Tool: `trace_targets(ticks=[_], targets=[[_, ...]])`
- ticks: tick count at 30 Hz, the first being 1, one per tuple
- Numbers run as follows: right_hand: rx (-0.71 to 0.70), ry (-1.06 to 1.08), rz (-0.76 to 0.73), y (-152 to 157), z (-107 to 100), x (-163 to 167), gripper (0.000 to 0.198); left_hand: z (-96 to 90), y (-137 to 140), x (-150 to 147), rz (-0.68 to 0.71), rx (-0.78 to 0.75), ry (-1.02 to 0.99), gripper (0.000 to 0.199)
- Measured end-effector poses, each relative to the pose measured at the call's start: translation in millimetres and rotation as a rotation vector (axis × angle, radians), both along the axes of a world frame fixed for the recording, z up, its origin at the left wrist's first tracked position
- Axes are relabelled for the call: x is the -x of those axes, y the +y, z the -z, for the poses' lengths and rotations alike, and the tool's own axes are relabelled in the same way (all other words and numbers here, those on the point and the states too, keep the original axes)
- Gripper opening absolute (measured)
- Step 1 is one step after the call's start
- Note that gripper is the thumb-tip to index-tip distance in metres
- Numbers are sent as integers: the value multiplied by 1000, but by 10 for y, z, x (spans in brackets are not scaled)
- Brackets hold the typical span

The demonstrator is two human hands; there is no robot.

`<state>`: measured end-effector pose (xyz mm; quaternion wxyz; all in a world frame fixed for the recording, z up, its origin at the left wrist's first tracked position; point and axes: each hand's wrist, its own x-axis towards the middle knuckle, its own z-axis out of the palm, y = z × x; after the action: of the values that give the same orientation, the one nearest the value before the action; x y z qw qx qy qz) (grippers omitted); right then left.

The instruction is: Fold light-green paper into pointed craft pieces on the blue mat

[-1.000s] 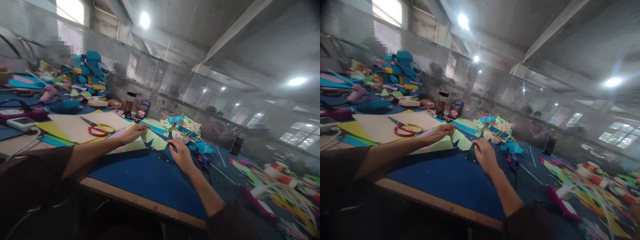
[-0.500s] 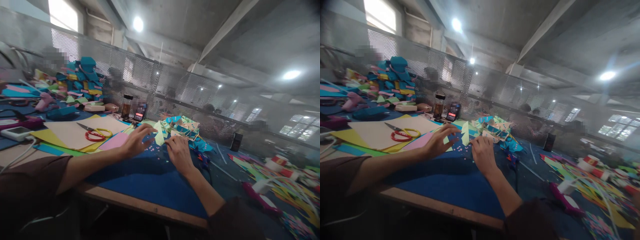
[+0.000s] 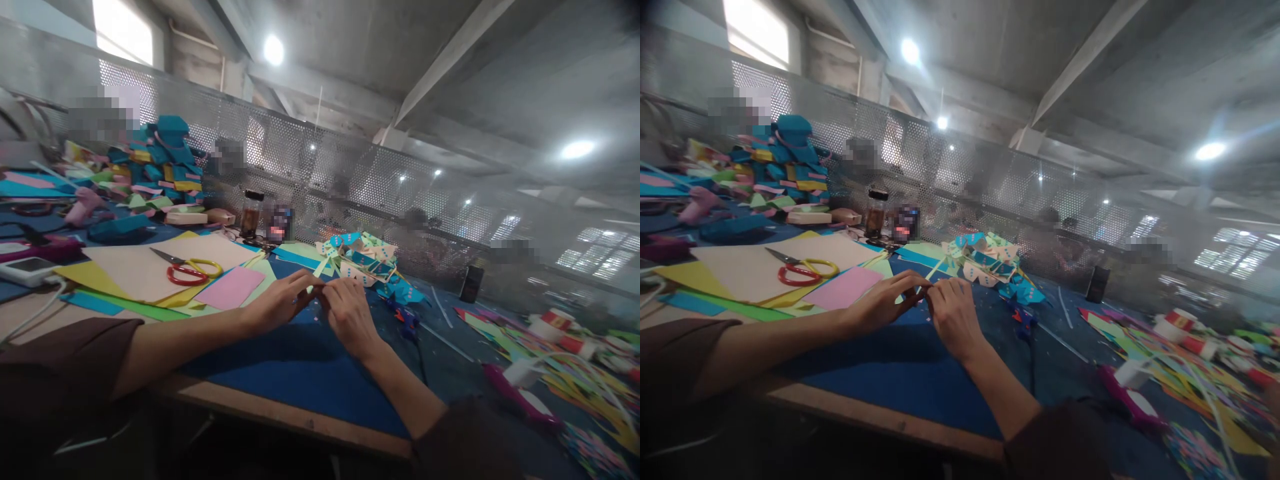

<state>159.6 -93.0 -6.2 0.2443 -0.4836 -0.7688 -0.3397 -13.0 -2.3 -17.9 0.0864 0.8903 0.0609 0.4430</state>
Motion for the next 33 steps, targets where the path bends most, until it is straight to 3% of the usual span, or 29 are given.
trace_targets(ticks=[12,19,26,33], targets=[[41,218,-63,24,1,-107,8,31,103,14,-44,-63,-8,16],[48,213,-104,17,3,-68,8,45,69,13,-31,82,24,15],[62,269,-112,10,0,-78,9,50,120,4,-32,29,-18,16],[69,243,-100,37,51,-60,10,61,120,-10,6,97,24,11]])
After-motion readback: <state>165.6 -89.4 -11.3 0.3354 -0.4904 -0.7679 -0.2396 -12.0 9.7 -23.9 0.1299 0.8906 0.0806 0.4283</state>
